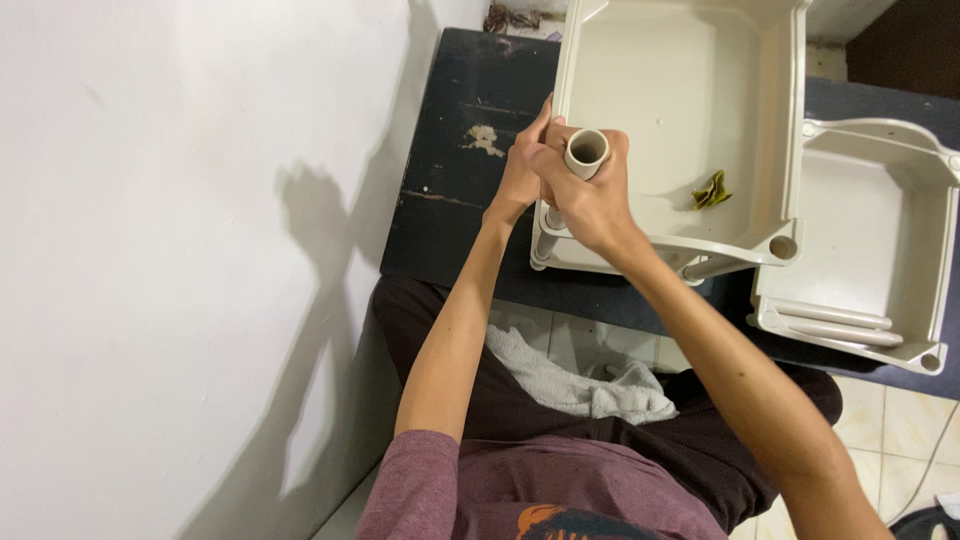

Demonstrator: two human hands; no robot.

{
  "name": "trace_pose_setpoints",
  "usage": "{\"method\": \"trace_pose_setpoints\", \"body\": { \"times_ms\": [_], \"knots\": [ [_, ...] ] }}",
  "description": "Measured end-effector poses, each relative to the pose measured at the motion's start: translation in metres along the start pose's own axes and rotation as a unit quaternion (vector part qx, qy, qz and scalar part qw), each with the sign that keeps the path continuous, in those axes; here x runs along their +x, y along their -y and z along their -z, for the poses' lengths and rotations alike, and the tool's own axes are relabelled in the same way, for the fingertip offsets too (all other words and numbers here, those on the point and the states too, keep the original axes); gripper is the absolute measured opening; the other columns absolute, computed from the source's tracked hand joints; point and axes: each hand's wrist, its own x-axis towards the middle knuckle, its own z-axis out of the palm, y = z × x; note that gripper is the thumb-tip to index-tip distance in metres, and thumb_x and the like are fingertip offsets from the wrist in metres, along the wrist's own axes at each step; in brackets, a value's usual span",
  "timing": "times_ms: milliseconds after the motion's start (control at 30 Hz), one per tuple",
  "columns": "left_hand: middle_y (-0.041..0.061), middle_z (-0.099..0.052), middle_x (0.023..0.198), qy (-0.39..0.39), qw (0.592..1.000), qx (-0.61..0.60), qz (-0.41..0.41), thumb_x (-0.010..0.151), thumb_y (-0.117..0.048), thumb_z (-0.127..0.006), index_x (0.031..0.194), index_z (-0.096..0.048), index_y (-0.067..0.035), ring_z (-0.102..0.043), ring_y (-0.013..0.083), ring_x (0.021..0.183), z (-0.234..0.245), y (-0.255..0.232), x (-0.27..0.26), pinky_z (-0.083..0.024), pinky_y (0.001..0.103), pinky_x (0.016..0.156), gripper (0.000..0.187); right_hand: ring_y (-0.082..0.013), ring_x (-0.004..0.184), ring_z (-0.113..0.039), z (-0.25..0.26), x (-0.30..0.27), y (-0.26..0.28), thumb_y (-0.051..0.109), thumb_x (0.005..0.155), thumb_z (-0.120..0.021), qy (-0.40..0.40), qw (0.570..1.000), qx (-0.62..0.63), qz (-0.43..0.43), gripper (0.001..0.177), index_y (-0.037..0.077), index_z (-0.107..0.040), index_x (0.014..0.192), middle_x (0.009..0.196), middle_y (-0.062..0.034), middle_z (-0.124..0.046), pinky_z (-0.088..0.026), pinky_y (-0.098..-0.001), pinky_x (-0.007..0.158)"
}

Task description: The person sits on the floor and assembles a white plastic stool. They use a small green cloth to wipe the cylindrical legs before inserting them into the base. The person handles the legs and base one at a time, repeatedly wiping and inserting the parts.

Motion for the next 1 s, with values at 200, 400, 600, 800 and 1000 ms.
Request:
{"method": "trace_pose_setpoints", "body": {
  "times_ms": [200, 400, 600, 800, 1000],
  "knots": [
    [0.013, -0.074, 0.122, -0.009, 0.999, -0.035, -0.034, 0.109, -0.042, -0.048, 0.159, -0.035, -0.022, -0.074, 0.0252, 0.111, 0.000, 0.009, 0.003, -0.060, 0.038, 0.091, 0.055, -0.0072, 0.045, -0.035, 0.021, 0.011, -0.011, 0.001, 0.092, -0.065, 0.153, 0.987, 0.043, -0.006, 0.043, 0.008, -0.042, 0.056, 0.050, -0.0005, -0.041, -0.027, -0.0265, 0.043],
    [0.012, -0.076, 0.117, -0.015, 1.000, -0.016, -0.003, 0.101, -0.040, -0.053, 0.158, -0.034, -0.022, -0.075, 0.0241, 0.102, -0.001, 0.008, 0.005, -0.061, 0.035, 0.088, 0.063, -0.0051, 0.042, -0.048, 0.013, 0.006, 0.001, 0.015, 0.096, -0.067, 0.073, 0.996, -0.010, -0.055, 0.037, 0.010, -0.054, 0.063, 0.050, 0.0033, -0.051, -0.037, -0.0254, 0.038],
    [0.010, -0.076, 0.112, -0.035, 0.999, -0.020, -0.030, 0.107, -0.035, -0.049, 0.158, -0.041, -0.019, -0.073, 0.0187, 0.097, -0.001, 0.009, -0.002, -0.059, 0.035, 0.084, 0.053, -0.0036, 0.054, -0.048, -0.015, -0.012, -0.012, 0.016, 0.100, -0.066, -0.107, 0.994, -0.006, -0.029, 0.035, 0.007, -0.056, 0.067, 0.059, 0.0029, -0.051, -0.036, -0.0242, 0.046],
    [0.003, -0.067, 0.074, -0.023, 0.997, -0.032, 0.062, 0.103, -0.041, -0.045, 0.154, -0.044, -0.023, -0.061, 0.0125, 0.063, -0.002, -0.005, -0.002, -0.052, 0.032, 0.058, 0.054, -0.0066, 0.044, -0.044, 0.013, 0.002, -0.026, 0.008, 0.094, -0.067, 0.083, 0.995, -0.012, -0.048, 0.037, 0.008, -0.053, 0.059, 0.051, 0.0011, -0.049, -0.034, -0.0261, 0.042],
    [0.003, -0.070, 0.083, -0.037, 0.999, -0.037, 0.014, 0.106, -0.042, -0.045, 0.156, -0.045, -0.020, -0.064, 0.0123, 0.072, -0.004, 0.003, 0.002, -0.053, 0.031, 0.065, 0.054, -0.0063, 0.046, -0.041, 0.021, 0.007, -0.019, 0.007, 0.092, -0.068, 0.154, 0.984, 0.058, -0.065, 0.034, 0.009, -0.049, 0.064, 0.053, 0.0010, -0.045, -0.032, -0.0257, 0.043]
  ]
}}
